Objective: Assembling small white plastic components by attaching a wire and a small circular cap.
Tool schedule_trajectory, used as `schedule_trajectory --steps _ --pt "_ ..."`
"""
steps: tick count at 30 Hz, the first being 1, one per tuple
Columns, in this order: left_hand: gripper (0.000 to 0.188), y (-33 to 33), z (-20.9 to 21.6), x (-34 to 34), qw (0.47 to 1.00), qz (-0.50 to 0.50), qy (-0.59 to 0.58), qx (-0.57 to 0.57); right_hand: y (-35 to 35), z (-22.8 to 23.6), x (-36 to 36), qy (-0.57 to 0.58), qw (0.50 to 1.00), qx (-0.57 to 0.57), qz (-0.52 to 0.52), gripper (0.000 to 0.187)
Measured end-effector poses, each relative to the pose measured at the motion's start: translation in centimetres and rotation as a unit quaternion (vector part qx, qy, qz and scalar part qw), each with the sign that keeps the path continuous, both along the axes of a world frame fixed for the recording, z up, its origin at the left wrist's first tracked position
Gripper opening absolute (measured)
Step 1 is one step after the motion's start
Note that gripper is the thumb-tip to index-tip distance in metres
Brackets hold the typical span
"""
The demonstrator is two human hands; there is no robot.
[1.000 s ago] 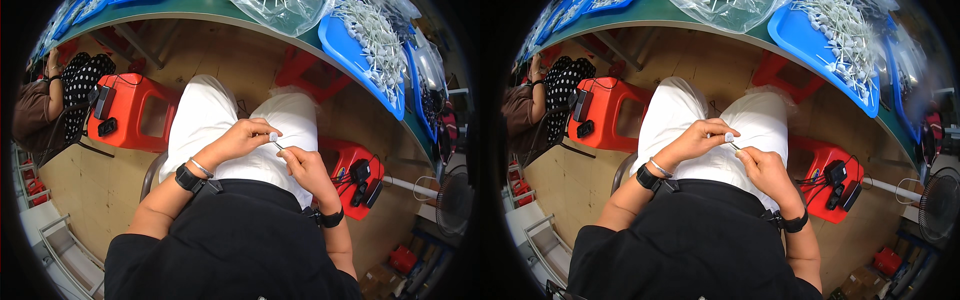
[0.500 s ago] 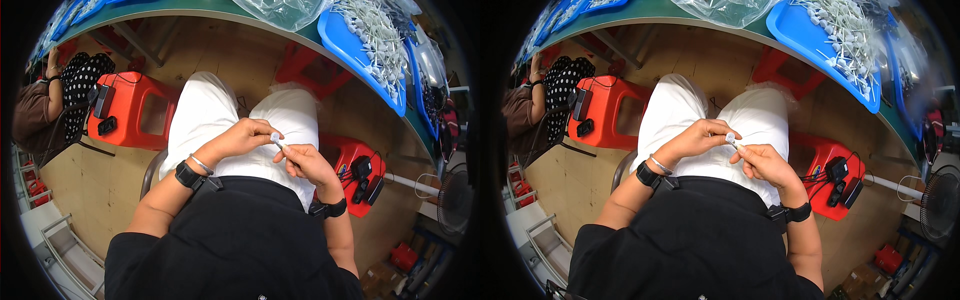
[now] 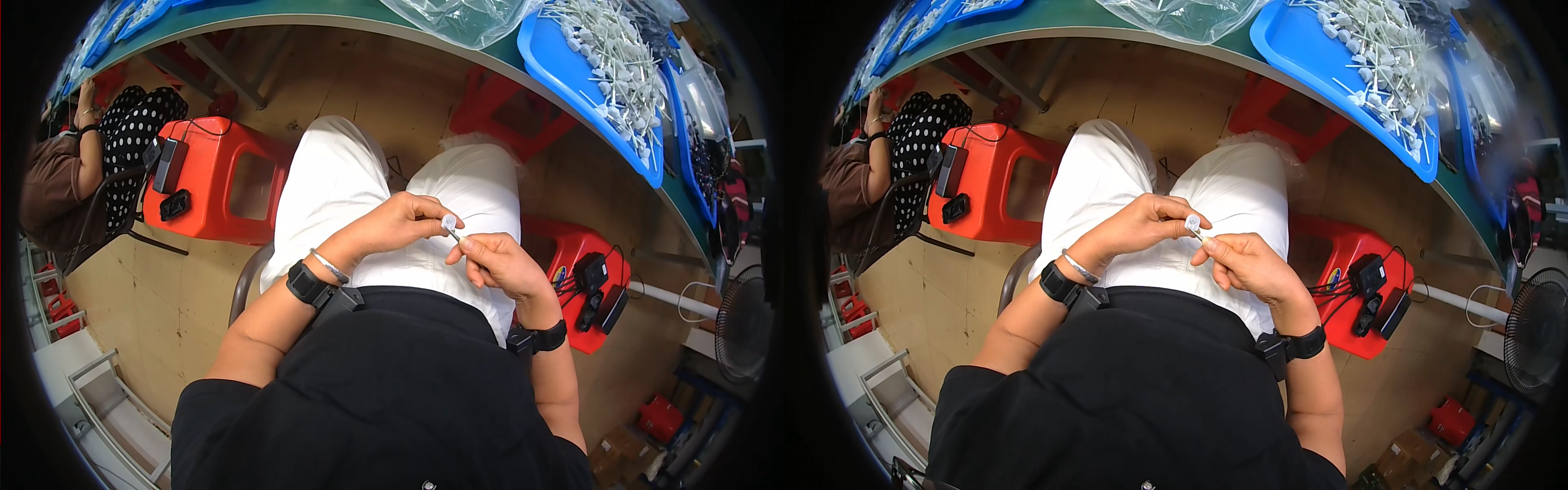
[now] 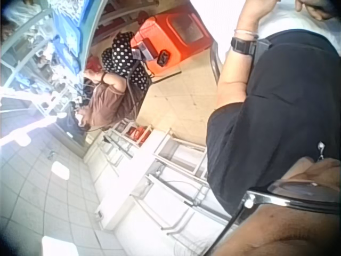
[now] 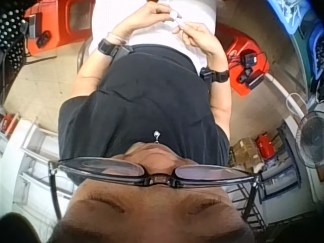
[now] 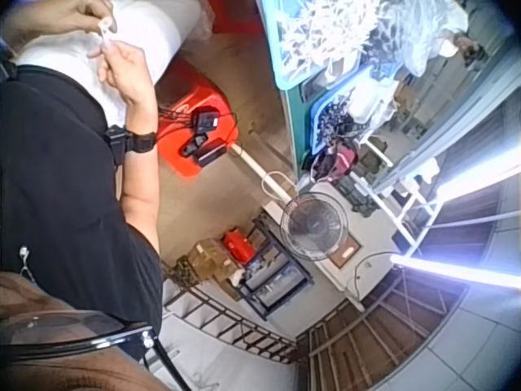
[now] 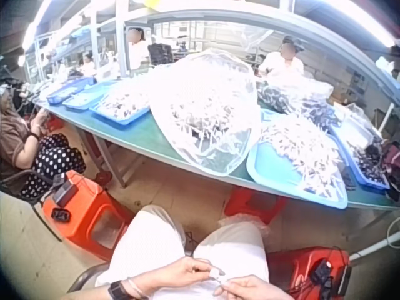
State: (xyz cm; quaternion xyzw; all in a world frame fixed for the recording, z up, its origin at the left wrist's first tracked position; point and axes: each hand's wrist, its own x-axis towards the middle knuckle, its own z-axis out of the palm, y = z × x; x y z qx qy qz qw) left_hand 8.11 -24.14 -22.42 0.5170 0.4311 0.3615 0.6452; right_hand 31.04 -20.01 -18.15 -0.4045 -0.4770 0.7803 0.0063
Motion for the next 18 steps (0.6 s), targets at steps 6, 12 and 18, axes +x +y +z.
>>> schedule_trajectory --steps 6,12,18 --pt "0.024 0.04 -0.24 -0.01 1.000 -0.002 -0.006 -0.001 0.06 0.12 0.02 -0.007 1.000 0.013 0.006 0.036" --pt "0.024 -0.02 -0.48 -0.07 1.000 -0.002 -0.007 -0.006 0.00 0.02 0.03 -0.012 0.999 0.034 0.018 0.036" --pt "0.025 -0.03 -0.37 -0.12 1.000 -0.002 -0.004 -0.008 -0.12 -0.20 0.01 -0.006 0.999 0.049 0.020 0.036"
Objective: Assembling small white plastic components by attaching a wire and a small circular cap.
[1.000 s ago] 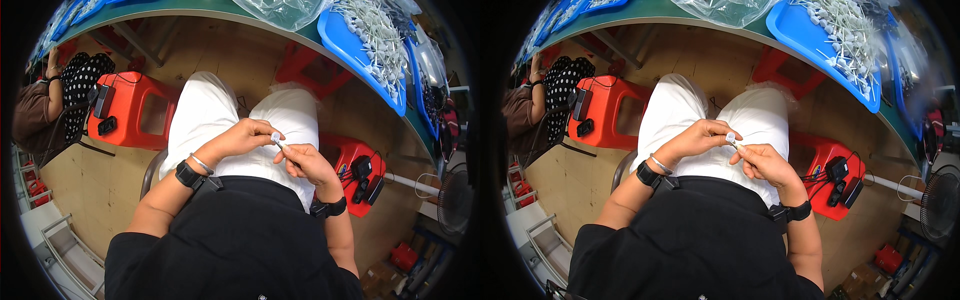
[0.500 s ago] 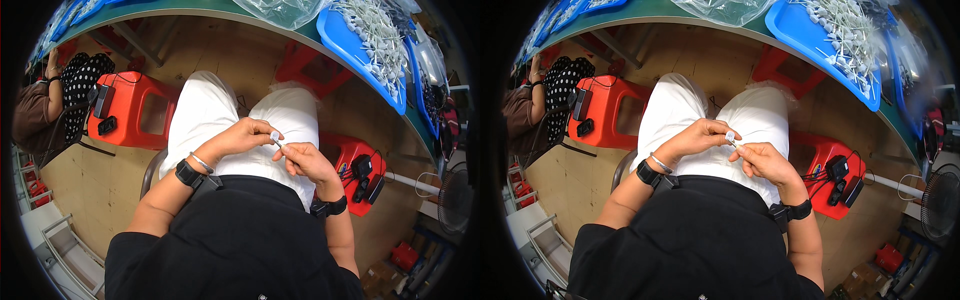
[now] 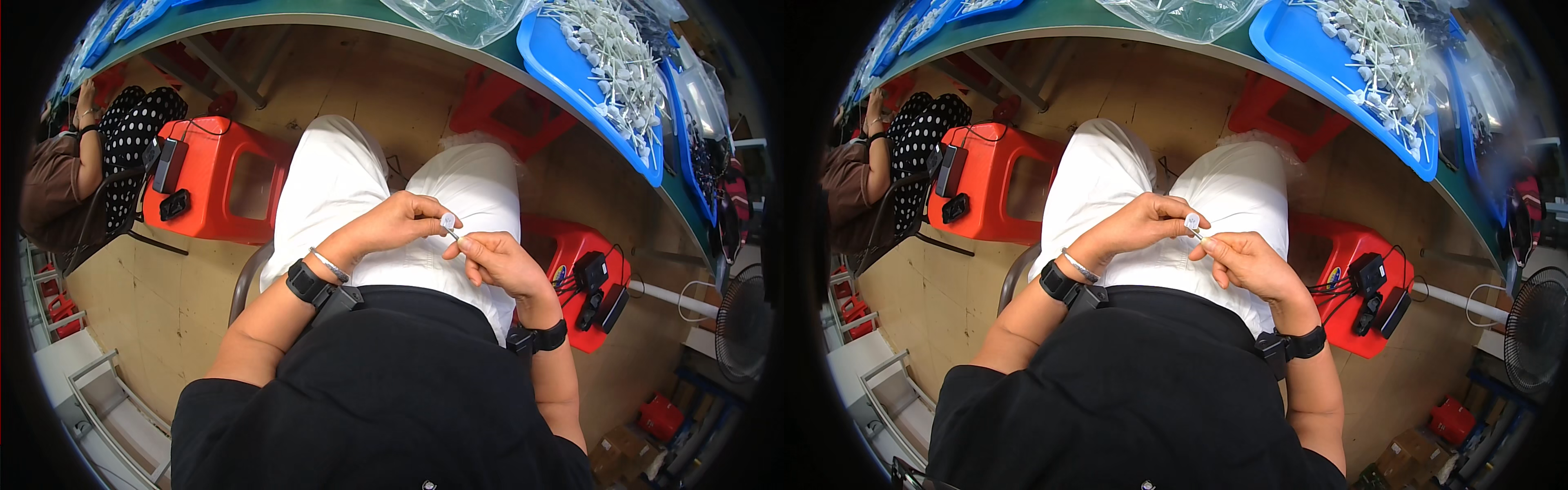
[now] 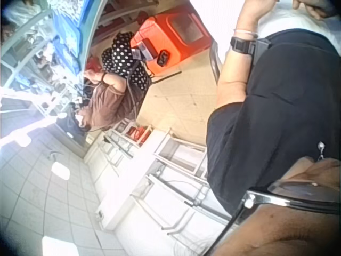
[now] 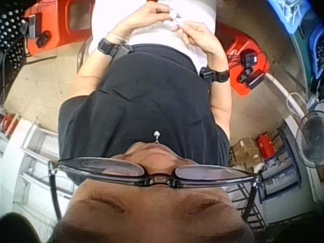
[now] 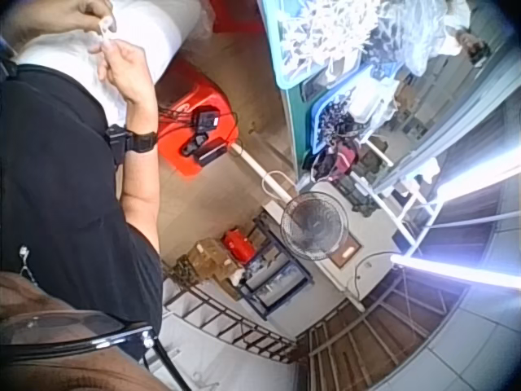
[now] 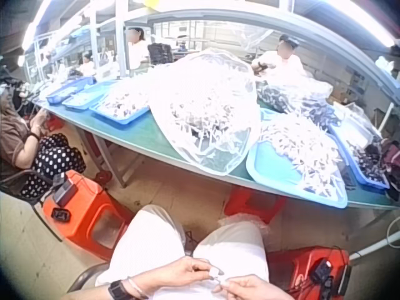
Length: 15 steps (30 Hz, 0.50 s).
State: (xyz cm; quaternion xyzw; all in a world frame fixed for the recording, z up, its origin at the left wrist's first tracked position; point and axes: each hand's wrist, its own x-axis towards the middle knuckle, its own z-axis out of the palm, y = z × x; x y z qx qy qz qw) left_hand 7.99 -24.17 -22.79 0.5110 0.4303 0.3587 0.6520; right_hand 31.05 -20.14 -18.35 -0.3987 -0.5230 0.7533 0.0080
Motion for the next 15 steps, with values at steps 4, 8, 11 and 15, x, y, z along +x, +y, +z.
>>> schedule_trajectory --steps 4,8,11,15 --pt "0.024 0.04 0.12 -0.03 1.000 -0.003 0.003 0.001 0.10 0.28 -0.08 -0.005 1.000 -0.007 0.002 0.036" --pt "0.024 0.05 -0.11 -0.05 1.000 -0.004 -0.001 0.000 0.20 0.11 0.02 0.002 1.000 -0.023 0.004 0.035" --pt "0.025 0.06 -0.07 -0.09 1.000 -0.006 -0.002 0.003 0.06 -0.10 0.05 0.005 1.000 0.001 0.000 0.034" --pt "0.024 0.12 0.49 0.00 1.000 0.003 0.000 -0.008 -0.43 -0.61 0.02 0.056 0.994 0.091 -0.015 0.032"
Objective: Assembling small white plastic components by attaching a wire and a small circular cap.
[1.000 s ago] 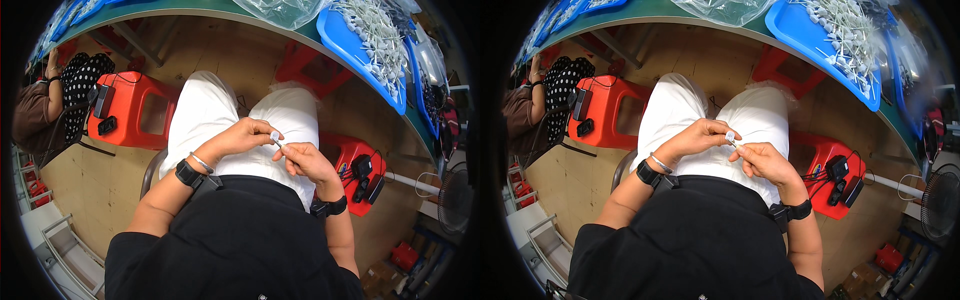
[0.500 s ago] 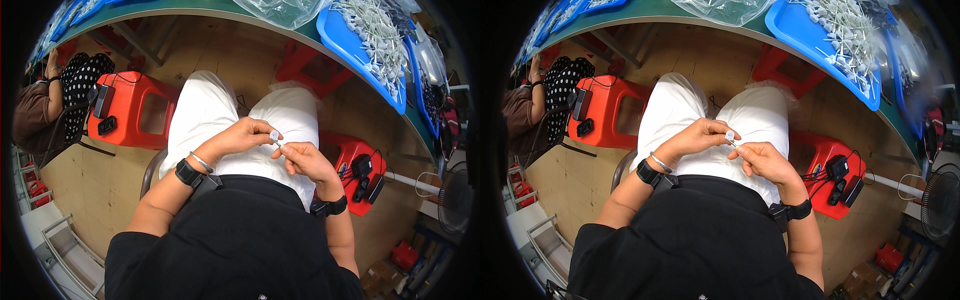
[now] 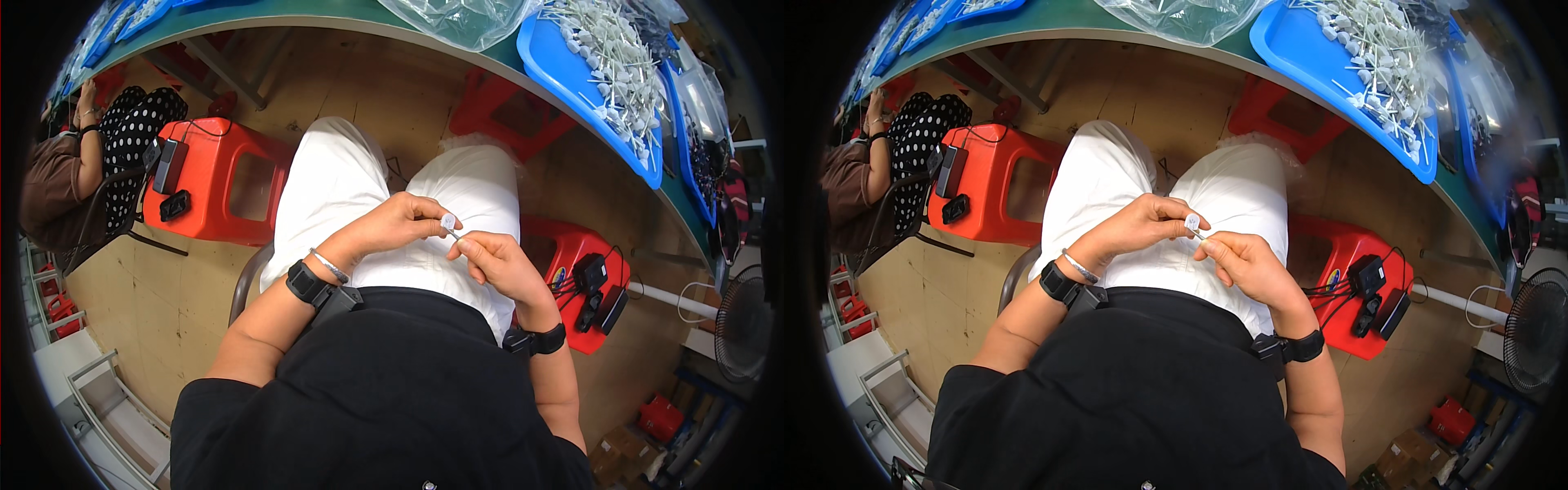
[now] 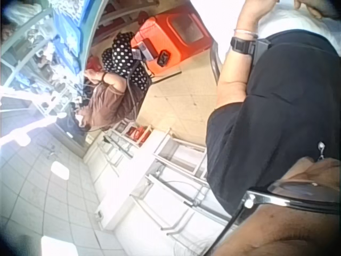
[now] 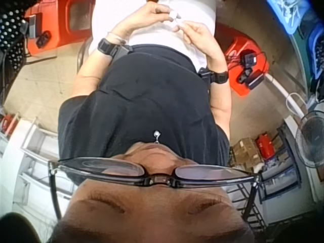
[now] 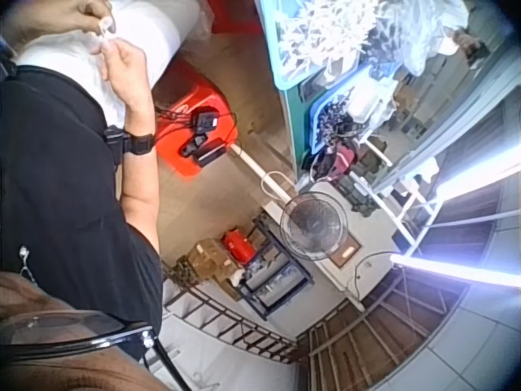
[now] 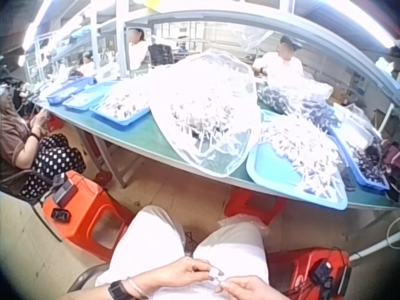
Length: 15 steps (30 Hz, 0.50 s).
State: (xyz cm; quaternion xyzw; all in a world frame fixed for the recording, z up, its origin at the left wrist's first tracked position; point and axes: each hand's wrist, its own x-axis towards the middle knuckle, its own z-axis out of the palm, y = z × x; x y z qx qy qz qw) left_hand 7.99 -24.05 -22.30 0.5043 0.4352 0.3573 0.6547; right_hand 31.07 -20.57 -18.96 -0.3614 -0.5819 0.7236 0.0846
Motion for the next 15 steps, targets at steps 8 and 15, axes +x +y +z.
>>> schedule_trajectory --steps 8,15 --pt "0.022 0.1 0.3 0.1 0.999 0.020 0.006 -0.027 -0.6 0.5 -0.6 -0.097 0.937 0.334 -0.019 0.017" --pt "0.019 0.0 -0.1 0.5 0.999 0.040 0.013 0.012 -1.2 -0.2 -1.4 -0.096 0.833 0.543 -0.046 0.012"
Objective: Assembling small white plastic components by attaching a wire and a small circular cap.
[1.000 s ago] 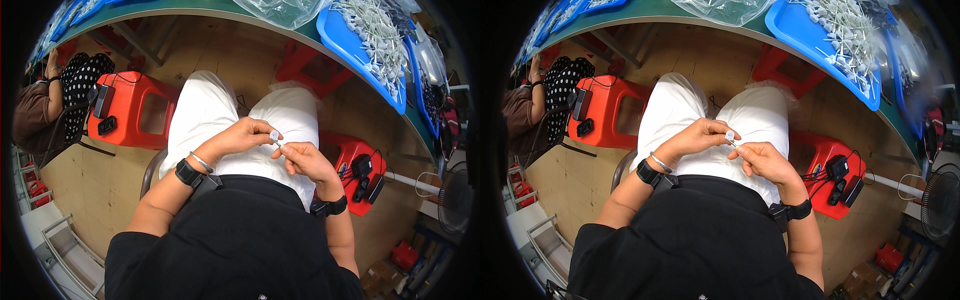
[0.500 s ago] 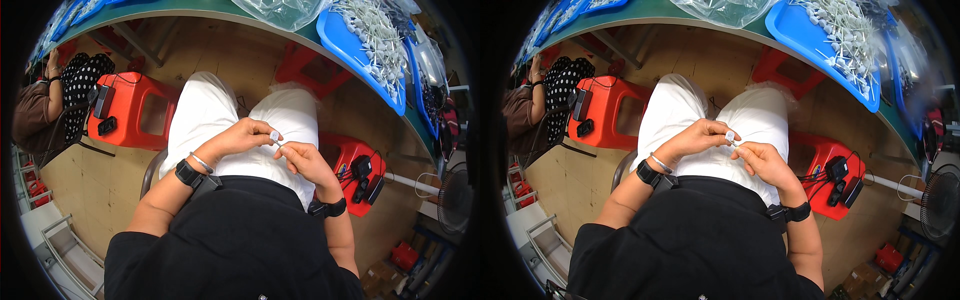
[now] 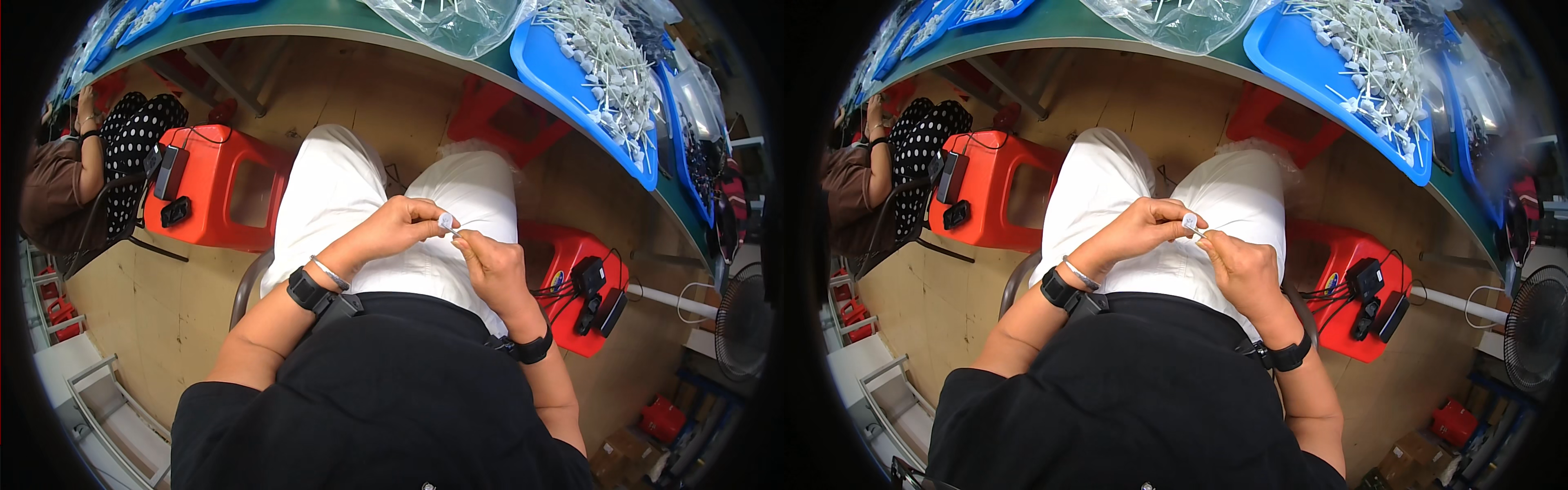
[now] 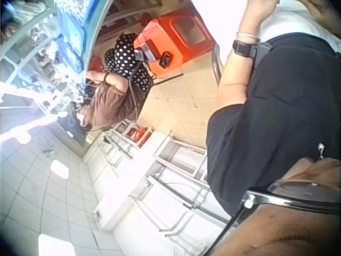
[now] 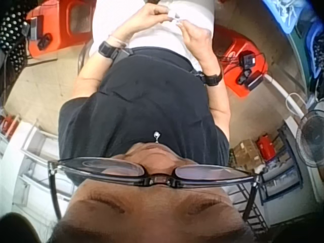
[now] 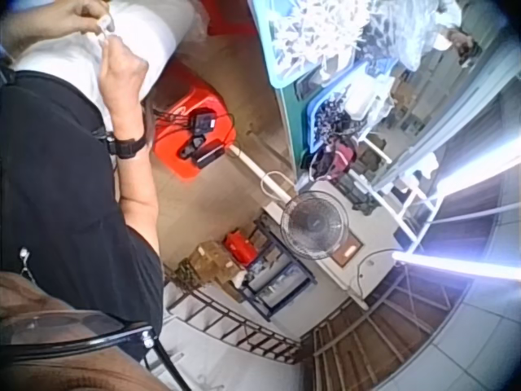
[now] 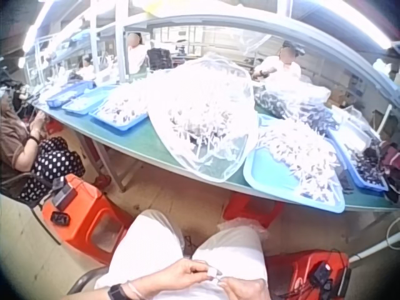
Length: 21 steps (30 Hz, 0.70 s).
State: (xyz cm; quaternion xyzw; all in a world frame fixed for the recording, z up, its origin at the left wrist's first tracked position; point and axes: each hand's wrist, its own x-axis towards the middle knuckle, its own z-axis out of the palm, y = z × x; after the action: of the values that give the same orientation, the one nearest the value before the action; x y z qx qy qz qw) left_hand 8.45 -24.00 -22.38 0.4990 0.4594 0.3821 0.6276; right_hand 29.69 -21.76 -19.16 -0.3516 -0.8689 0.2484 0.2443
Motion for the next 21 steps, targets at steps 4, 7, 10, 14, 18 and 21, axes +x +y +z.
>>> schedule_trajectory --steps 4,7,10,14,18,21 --pt "0.019 -0.01 0.09 0.05 1.000 0.010 0.003 0.024 0.01 -0.11 -0.09 -0.010 0.998 0.061 0.001 0.010" --pt "0.020 -0.07 0.05 0.08 1.000 0.020 0.003 0.023 -0.11 0.13 -0.16 -0.033 0.994 0.104 -0.003 0.010" --pt "0.020 -0.03 -0.04 0.10 0.999 0.017 0.022 0.035 -0.19 0.05 -0.21 -0.059 0.986 0.153 -0.009 0.011" --pt "0.020 -0.06 0.02 0.16 0.999 0.019 0.030 0.040 -0.17 0.14 -0.19 -0.078 0.978 0.195 -0.007 0.016" --pt "0.021 -0.09 -0.23 0.26 0.998 0.034 0.011 0.056 -0.21 0.25 -0.33 -0.076 0.981 0.179 -0.006 0.014" --pt "0.021 -0.16 -0.10 0.15 0.998 0.051 0.010 0.046 -0.27 0.32 -0.45 -0.027 0.995 0.097 -0.009 0.011"
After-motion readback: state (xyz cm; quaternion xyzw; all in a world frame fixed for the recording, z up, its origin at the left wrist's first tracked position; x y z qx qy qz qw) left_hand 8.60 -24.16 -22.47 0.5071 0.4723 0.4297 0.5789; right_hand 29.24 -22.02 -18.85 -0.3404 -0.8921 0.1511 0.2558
